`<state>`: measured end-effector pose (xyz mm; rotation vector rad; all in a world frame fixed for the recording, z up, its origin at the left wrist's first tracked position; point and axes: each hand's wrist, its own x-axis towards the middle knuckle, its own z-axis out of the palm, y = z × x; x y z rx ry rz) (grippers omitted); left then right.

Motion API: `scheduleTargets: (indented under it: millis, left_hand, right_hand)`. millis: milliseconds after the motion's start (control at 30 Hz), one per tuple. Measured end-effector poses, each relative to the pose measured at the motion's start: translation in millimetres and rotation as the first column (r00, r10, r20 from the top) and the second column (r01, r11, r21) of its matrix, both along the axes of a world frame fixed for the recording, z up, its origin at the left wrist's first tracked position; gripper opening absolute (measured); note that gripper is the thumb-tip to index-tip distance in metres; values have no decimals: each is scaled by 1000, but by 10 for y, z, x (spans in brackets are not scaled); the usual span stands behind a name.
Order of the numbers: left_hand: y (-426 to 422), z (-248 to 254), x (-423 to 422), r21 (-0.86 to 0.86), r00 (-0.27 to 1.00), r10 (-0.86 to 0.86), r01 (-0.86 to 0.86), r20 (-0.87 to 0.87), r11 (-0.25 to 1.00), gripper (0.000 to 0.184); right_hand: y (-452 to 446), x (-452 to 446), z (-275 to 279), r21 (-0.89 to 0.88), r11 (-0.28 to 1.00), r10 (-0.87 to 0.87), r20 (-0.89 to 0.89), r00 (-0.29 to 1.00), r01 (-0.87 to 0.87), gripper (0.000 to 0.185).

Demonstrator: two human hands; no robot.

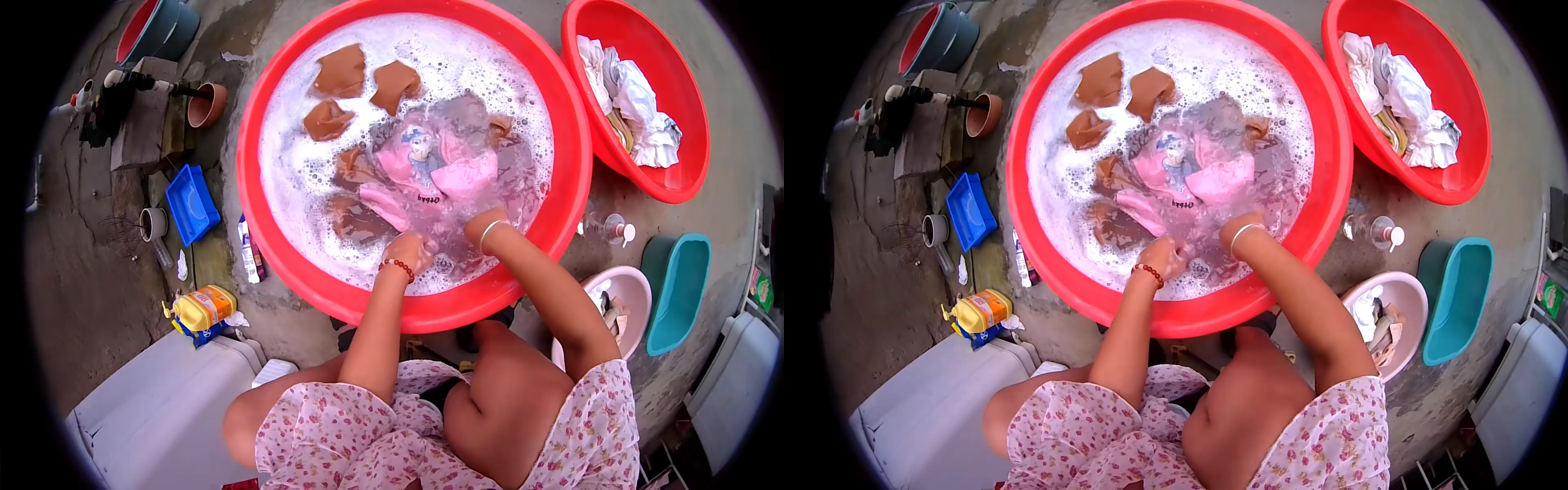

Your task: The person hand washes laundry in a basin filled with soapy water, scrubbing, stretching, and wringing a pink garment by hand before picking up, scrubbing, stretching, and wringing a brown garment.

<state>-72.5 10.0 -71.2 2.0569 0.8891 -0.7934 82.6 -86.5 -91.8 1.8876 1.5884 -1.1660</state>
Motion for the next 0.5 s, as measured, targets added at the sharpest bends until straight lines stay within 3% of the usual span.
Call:
scheduleTargets:
  millis: [33,67,100,133,167,200,267,300,367,433,500]
  left_hand:
    - [53,63,14,9,1000,-4,4,-3,1000,26]
    - [99,101,10,74,968,154,-171,198,982,26]
    - [127,145,13,96,872,285,-349,399,932,26]
    - [194,287,76,101,799,350,-450,488,887,25]
    - [268,507,160,98,714,400,-545,574,832,25]
    - [305,791,242,11,581,473,-639,662,769,23]
    - [396,1216,318,-90,343,504,-751,793,654,19]
    - [419,1362,316,-100,254,471,-790,845,605,18]
    - [333,1650,465,-573,-335,505,-687,795,446,18]
    - [248,1826,473,-576,-355,470,-647,808,500,21]
    - [156,1863,483,-504,-251,444,-557,860,660,21]
  right_hand:
    - [32,50,53,64,997,-29,-81,996,35,25]
    - [43,114,147,116,991,-53,-163,985,72,24]
    - [46,241,258,230,948,-159,-263,952,221,20]
    - [69,374,448,327,868,-245,-372,895,374,18]
    - [78,468,736,246,745,-376,-613,695,620,20]
    - [70,547,1030,92,587,-445,-793,416,804,28]
    - [25,605,1391,-80,395,-301,-953,46,915,21]
    - [1,609,1567,-79,390,-297,-954,44,918,21]
    - [-30,598,1813,-314,91,-42,-949,-311,945,21]
    - [-47,591,1795,-345,89,-6,-938,-346,934,25]
    - [-12,489,1641,-456,74,-56,-890,-453,887,28]
